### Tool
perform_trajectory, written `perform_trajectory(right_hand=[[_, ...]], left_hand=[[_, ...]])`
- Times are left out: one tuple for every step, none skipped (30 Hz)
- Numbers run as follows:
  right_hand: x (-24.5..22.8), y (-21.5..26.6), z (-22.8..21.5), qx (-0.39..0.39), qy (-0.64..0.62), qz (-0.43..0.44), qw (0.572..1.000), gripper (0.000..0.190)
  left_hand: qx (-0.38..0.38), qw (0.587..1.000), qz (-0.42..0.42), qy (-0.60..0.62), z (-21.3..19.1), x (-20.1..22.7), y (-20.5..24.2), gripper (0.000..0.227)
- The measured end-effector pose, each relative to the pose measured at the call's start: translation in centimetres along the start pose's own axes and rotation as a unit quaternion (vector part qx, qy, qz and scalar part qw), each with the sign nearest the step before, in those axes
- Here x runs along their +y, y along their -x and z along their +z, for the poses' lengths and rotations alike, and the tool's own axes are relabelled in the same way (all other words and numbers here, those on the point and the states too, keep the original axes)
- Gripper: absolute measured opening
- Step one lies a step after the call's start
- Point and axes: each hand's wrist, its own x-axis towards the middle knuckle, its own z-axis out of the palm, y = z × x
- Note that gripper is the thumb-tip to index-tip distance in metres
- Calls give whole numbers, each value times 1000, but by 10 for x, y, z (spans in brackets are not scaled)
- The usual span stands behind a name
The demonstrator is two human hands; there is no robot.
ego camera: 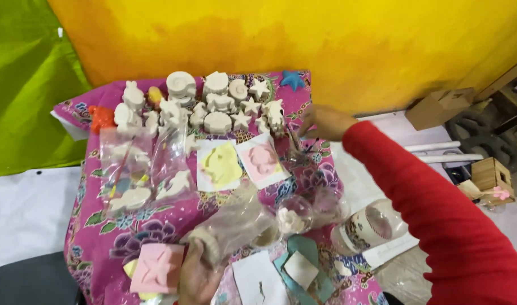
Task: A person is removing paper backings and sanding the edges of small white plaster or clay casts on a table.
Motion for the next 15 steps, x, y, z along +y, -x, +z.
perform_trajectory(right_hand=[[3, -7, 5, 1, 1, 0, 1000, 19], [6, -15, 11, -3, 22, -27, 999, 20], [9, -22, 16, -7, 43, -55, 998, 22], [13, -26, 19, -7, 42, -55, 998, 22], [16, -30, 22, -32, 58, -60, 996, 25], [18, -33, 26, -58, 74, -66, 993, 33], [18, -34, 27, -58, 73, -66, 993, 33], [18, -35, 28, -62, 98, -59, 991, 42], [17, -36, 29, -66, 123, -53, 989, 51], [22, -40, 36, -67, 123, -54, 989, 51], [26, -43, 42, -64, 138, -80, 985, 48], [30, -47, 48, -59, 153, -107, 981, 45], [30, -48, 48, -60, 153, -108, 981, 45], [29, -48, 49, -66, 166, -94, 979, 51], [28, -47, 51, -72, 179, -80, 978, 57]], left_hand=[[-1, 1000, 0, 1, -6, -3, 1, 31], [-23, 986, -37, 159, -12, -5, 1, 13], [-46, 946, -74, 313, -19, -7, 2, 8], [-46, 946, -74, 312, -21, -7, -1, 8], [-20, 869, -127, 478, -24, -8, -4, 11], [7, 761, -174, 625, -27, -8, -5, 18], [8, 761, -174, 625, -19, -4, -6, 18], [9, 729, -224, 647, -11, -1, -7, 17], [10, 693, -273, 667, -3, 3, -7, 19], [11, 693, -272, 668, -21, -3, -6, 19], [1, 751, -254, 609, -38, -10, -5, 12], [-9, 805, -235, 545, -55, -16, -5, 24], [-9, 805, -233, 545, -43, -12, -6, 24], [-11, 782, -242, 574, -31, -8, -5, 15], [-13, 758, -250, 602, -19, -5, -5, 15]])
